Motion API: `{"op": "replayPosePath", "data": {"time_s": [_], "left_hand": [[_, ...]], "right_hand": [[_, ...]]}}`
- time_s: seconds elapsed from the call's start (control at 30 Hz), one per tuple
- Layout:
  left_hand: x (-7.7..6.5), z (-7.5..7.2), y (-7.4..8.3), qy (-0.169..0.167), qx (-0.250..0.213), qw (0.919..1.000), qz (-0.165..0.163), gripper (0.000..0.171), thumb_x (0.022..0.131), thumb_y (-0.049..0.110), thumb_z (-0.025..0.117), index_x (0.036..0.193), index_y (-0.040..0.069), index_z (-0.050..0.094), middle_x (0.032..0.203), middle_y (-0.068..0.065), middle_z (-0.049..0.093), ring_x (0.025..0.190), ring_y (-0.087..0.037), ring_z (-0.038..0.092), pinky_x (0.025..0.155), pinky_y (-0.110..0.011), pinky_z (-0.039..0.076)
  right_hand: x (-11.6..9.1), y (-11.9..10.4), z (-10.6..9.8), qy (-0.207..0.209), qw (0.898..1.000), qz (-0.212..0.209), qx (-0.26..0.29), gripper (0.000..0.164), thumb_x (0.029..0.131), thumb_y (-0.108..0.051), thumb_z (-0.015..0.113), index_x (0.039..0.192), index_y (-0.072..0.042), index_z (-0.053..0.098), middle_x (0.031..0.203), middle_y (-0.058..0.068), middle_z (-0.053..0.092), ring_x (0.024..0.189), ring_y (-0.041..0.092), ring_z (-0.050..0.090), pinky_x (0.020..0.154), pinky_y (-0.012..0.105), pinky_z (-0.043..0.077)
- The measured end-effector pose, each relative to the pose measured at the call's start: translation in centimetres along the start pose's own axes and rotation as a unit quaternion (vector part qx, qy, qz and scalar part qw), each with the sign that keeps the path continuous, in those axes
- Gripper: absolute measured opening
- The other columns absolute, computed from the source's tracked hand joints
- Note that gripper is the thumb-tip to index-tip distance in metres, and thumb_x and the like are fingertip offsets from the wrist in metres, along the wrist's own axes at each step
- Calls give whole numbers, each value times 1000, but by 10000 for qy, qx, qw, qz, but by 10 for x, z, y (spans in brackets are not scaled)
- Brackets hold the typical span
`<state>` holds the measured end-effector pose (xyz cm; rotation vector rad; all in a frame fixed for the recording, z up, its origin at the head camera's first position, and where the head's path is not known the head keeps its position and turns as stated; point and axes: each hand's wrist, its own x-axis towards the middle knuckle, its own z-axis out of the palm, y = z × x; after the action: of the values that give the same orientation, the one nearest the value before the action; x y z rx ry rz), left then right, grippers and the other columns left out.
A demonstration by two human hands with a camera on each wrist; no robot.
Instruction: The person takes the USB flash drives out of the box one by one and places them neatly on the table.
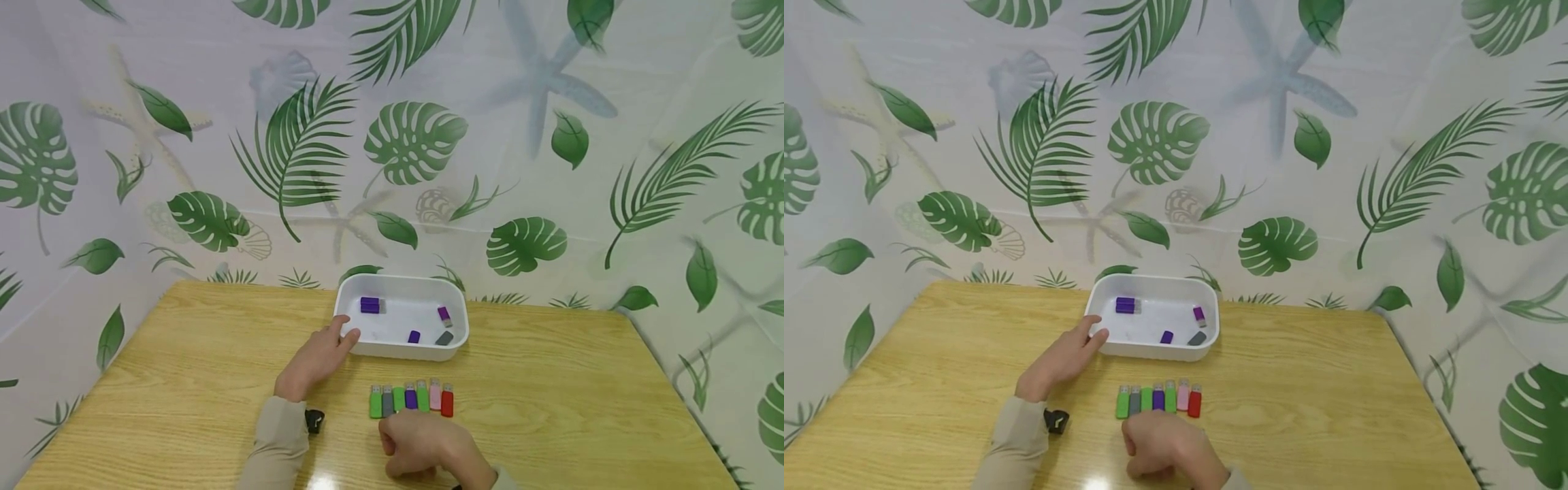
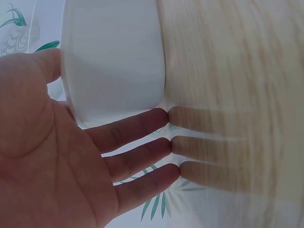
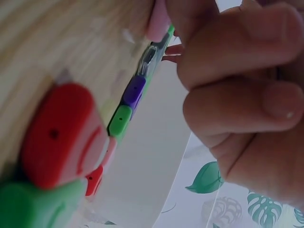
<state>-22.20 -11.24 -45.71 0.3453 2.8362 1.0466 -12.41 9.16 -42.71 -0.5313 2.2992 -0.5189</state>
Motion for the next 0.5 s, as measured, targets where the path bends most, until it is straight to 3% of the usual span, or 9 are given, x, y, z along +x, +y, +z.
{"op": "replayPosePath", "data": {"time_s": [0.5], "left_hand": [[0, -1, 0, -29, 6, 10000, 7, 57, 107, 45, 37, 147, 5, 39, 119, -18, 66, 107, -31, 64, 97, -49, 48]], "right_hand": [[-3, 9, -6, 161, 9998, 82, -90, 20, 80, -13, 76, 78, -18, 56, 67, -5, 52, 50, 10, 46, 45, 22, 32]]}}
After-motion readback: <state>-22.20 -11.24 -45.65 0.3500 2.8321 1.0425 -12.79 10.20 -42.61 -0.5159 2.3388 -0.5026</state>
